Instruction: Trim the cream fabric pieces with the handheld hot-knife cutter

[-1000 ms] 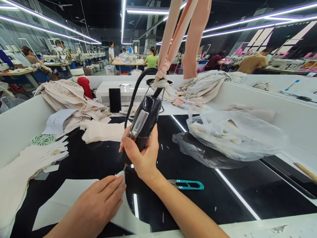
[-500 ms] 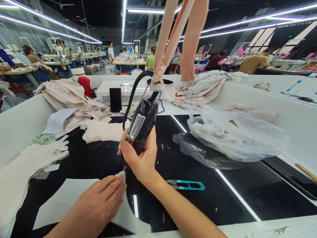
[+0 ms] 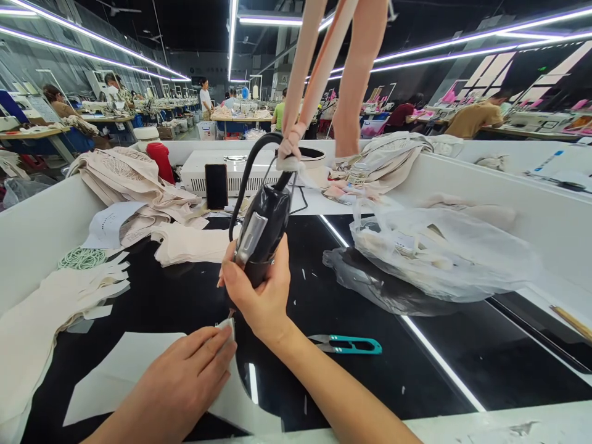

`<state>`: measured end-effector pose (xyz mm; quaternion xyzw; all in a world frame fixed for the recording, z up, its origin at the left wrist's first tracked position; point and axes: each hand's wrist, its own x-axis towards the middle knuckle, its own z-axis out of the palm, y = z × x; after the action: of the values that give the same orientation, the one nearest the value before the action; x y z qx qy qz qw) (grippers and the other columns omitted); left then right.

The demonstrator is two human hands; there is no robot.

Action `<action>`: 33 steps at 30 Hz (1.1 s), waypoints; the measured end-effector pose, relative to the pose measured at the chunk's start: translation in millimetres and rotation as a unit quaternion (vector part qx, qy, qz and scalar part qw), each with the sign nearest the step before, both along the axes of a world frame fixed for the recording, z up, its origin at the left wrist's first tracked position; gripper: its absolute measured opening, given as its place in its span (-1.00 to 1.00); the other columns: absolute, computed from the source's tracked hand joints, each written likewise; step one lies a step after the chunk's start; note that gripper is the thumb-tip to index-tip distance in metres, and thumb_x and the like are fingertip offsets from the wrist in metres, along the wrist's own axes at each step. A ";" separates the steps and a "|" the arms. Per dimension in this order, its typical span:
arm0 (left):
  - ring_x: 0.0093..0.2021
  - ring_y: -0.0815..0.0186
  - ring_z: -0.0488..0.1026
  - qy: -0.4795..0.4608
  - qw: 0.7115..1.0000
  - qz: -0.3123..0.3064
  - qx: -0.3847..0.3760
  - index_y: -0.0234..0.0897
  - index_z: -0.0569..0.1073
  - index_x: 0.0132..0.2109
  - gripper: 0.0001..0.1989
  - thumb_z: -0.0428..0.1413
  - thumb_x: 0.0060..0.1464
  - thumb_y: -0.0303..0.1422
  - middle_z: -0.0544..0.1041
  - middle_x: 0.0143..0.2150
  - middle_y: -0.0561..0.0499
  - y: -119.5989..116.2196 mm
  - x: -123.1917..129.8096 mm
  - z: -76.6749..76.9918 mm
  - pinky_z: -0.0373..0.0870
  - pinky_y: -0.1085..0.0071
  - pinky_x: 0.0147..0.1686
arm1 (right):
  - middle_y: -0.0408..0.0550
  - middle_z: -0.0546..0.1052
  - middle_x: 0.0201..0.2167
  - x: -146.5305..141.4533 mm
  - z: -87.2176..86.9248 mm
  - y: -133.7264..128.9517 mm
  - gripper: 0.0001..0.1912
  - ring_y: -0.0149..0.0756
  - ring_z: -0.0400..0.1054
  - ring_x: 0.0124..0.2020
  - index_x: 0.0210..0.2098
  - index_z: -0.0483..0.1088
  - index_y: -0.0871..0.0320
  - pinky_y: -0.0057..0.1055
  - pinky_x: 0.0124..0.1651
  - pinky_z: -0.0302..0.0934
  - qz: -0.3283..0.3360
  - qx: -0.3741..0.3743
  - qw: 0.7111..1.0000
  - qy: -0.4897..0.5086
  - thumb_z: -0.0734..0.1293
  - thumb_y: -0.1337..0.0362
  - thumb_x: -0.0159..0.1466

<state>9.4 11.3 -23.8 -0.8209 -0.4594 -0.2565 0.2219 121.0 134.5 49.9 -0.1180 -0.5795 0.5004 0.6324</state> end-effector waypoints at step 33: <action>-0.06 0.06 0.68 -0.004 1.000 0.022 0.001 -0.45 0.55 0.02 -0.68 -0.10 0.43 -0.56 0.69 0.00 -0.23 -2.3 0.9 1.1 0.66 0.27 -0.24 | -0.28 0.51 -0.40 -8.5 -1.0 -6.6 -0.52 -0.44 0.38 -0.56 -0.06 0.26 0.00 -0.49 -0.55 0.34 0.044 -0.027 0.998 0.029 0.56 0.02 0.24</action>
<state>10.3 9.1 -22.7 -0.8094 -0.4780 -0.2553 0.2261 112.5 128.0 48.9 -0.0954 -0.5518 0.5465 0.6227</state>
